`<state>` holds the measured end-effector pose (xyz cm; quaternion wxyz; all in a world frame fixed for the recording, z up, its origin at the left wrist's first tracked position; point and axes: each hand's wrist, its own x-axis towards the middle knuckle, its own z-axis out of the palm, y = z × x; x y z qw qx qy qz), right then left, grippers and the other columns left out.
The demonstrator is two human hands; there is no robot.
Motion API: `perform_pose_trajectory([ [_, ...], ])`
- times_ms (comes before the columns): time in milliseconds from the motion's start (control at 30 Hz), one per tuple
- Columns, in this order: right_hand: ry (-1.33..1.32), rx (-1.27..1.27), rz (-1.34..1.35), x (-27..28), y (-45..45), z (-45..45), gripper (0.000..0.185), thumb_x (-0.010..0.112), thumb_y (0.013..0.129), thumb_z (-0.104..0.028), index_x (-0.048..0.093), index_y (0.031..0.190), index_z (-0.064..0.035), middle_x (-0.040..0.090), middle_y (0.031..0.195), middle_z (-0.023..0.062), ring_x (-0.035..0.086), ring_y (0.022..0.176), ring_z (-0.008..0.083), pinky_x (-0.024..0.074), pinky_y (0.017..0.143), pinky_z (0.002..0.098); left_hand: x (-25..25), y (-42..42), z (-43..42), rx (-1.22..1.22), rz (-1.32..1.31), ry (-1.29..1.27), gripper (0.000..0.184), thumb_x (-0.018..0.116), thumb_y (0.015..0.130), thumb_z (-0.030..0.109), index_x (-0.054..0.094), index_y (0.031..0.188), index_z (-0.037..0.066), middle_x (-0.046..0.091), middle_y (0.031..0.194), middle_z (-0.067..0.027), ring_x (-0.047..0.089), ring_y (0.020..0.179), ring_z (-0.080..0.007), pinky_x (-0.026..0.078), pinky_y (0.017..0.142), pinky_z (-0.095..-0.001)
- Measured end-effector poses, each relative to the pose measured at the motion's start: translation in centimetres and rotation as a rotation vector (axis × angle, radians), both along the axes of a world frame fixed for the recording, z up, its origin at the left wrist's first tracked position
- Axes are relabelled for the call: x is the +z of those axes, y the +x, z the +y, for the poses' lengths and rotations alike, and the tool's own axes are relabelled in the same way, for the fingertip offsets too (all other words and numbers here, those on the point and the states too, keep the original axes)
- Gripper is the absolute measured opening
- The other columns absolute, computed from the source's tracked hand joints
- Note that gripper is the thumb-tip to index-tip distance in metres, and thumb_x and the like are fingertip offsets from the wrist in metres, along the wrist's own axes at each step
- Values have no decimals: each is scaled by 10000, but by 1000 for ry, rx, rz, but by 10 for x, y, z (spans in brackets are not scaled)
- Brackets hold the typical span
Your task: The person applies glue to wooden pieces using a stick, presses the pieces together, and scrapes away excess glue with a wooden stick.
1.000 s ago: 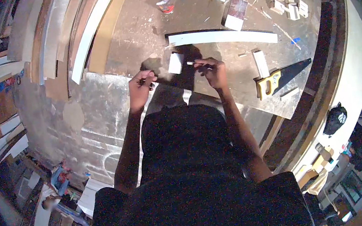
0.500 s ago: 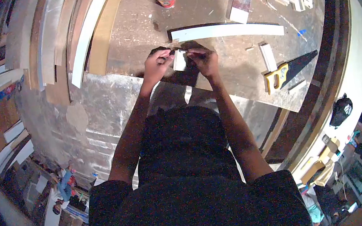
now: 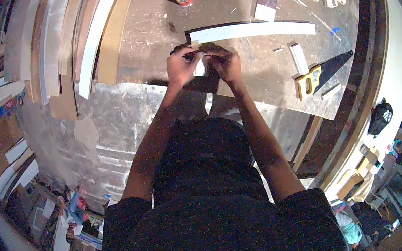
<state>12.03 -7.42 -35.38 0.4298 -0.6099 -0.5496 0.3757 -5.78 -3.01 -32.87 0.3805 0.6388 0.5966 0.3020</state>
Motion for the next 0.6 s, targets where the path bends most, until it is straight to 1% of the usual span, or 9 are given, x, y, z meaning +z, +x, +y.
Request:
perform_pose_trajectory([
  [33,0,-1,1,3,0,0,228,765,831,-44,742,1056,-16,737,923,86,672,804,125,550,725,279,1,2,0,-1,1,0,260,827,739,272,723,879,79,710,840,-101,688,742,-261,539,669,-348],
  [100,-123,-23,225,6,0,-2,292,761,838,-33,710,1123,5,728,909,73,668,765,116,549,689,266,2,3,-1,36,49,-46,219,808,756,266,731,880,103,711,835,-92,691,749,-270,539,677,-363],
  [133,-124,-24,226,6,1,-3,292,761,838,-33,710,1123,5,728,909,73,668,765,116,549,689,266,2,3,-1,35,50,-47,219,808,756,266,731,880,103,711,835,-92,691,749,-270,539,677,-363],
  [200,-229,-21,215,4,9,-6,322,756,792,20,708,1110,9,718,1152,119,679,953,157,538,862,292,0,2,-1,9,103,114,239,811,773,250,729,904,67,728,834,-99,708,738,-212,542,663,-331],
  [267,-229,-26,227,-5,12,-10,323,758,791,21,707,1110,13,716,1156,126,678,954,158,539,864,294,-3,4,-2,21,85,72,234,808,774,247,730,901,66,726,826,-101,708,738,-217,541,665,-329],
  [300,-225,-26,240,-3,12,-9,323,759,790,23,705,1109,18,713,1160,133,677,955,159,539,867,295,-5,4,-2,37,69,33,230,804,774,243,731,899,65,723,818,-103,708,739,-221,540,668,-327],
  [433,-259,-43,254,10,6,-7,301,750,796,18,709,1094,19,714,1155,140,681,956,164,539,872,303,-7,6,-3,54,69,13,213,794,781,245,735,892,73,720,817,-101,706,740,-229,541,674,-327],
  [533,-171,-32,251,8,4,-4,268,750,794,7,720,1060,16,725,1125,143,693,943,172,540,871,306,-2,7,-3,45,96,6,204,792,784,248,738,892,83,721,817,-92,706,742,-226,543,678,-327],
  [600,-130,-29,94,2,3,-2,240,745,793,9,725,1032,20,734,1086,150,705,949,196,540,869,311,0,7,-4,44,90,8,201,791,786,251,739,897,91,723,819,-88,707,746,-223,543,675,-328],
])
